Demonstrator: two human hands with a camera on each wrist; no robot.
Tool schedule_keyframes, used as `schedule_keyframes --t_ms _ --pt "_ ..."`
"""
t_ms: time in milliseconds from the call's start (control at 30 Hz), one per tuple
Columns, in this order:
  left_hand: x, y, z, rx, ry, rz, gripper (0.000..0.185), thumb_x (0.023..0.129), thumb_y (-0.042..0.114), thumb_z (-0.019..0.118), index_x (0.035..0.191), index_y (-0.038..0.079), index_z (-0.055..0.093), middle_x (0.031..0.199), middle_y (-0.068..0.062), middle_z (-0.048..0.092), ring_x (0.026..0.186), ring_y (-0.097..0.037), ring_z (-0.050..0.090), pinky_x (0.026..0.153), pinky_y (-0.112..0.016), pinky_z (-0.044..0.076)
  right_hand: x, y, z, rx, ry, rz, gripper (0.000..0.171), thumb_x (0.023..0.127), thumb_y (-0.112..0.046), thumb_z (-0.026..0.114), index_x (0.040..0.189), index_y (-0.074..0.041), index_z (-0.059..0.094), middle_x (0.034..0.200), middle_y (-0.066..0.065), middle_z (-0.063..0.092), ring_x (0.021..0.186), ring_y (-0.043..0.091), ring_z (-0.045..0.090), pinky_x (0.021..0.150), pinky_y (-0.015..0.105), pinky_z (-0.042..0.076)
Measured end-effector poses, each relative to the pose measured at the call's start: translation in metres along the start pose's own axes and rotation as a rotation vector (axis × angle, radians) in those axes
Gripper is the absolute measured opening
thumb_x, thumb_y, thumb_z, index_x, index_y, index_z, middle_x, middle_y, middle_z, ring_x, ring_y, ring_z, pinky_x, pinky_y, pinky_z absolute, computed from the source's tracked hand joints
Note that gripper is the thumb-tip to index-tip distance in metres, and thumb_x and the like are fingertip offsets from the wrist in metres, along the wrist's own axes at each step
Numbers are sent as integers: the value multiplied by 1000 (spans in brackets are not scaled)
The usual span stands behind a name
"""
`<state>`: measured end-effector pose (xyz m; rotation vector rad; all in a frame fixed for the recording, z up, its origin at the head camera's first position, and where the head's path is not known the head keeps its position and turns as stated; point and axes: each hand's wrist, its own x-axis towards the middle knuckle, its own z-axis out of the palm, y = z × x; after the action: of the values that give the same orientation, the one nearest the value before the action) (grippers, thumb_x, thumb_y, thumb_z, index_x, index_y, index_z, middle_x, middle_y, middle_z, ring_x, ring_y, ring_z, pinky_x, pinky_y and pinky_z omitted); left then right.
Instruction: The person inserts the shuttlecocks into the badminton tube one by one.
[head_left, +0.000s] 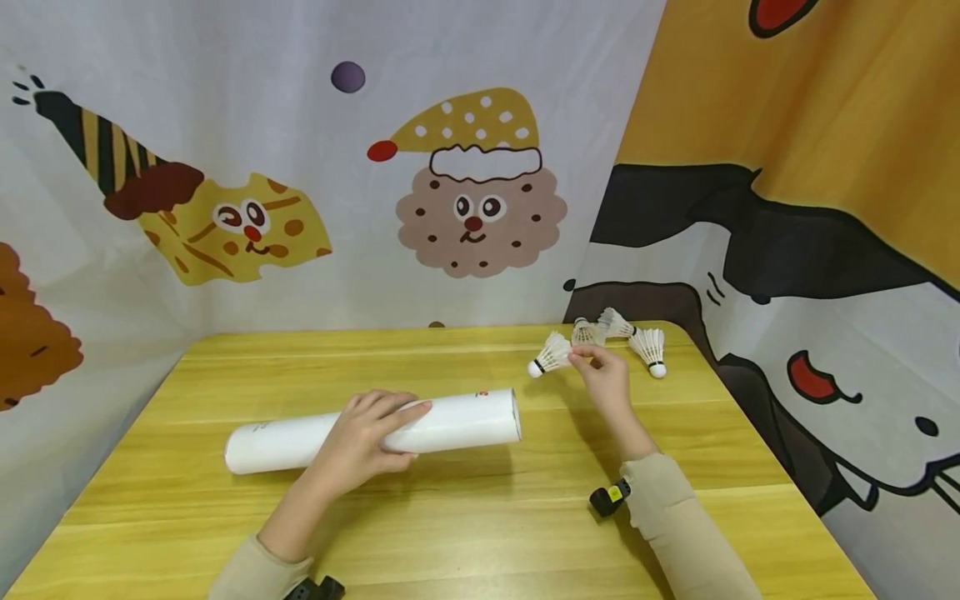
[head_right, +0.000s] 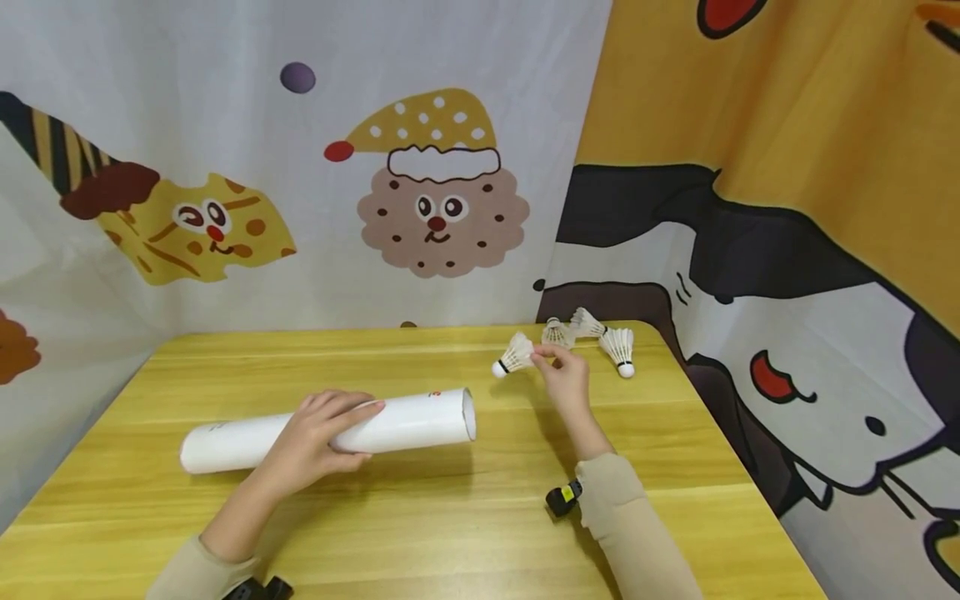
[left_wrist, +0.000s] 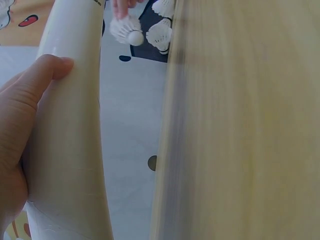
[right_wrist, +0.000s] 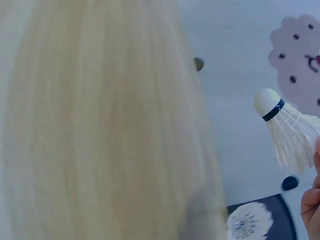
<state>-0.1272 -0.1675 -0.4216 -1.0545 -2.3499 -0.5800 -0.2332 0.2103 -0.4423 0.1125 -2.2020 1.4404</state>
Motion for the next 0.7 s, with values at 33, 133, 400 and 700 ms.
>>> schedule_keyframes --t_ms 33,133,400,700 --pt "0 0 0 2 4 2 75 67 30 83 137 22 56 127 -3 58 109 -23 53 87 -49 40 -2 -4 -2 4 4 -4 7 82 -1 73 87 3 74 88 13 70 55 8 42 50 19 34" --pt "-1 -1 0 0 9 6 74 68 31 83 137 22 56 127 -3 58 109 -24 53 87 -49 40 -7 -16 -7 39 22 -17 6 81 -2 75 86 2 74 84 12 69 53 8 40 47 19 32" --pt "-1 -2 -1 -1 -9 -14 65 79 41 74 138 23 54 130 -2 56 111 -23 52 89 -49 40 -31 -61 -22 135 11 -119 7 77 11 72 83 12 69 55 13 48 48 5 33 43 19 26" --pt "-1 -2 -2 -5 -11 -27 74 70 29 82 138 23 54 130 -2 56 111 -24 51 90 -49 39 -52 -91 -31 274 -27 -218 9 75 22 66 81 16 64 62 1 56 47 3 34 40 24 26"
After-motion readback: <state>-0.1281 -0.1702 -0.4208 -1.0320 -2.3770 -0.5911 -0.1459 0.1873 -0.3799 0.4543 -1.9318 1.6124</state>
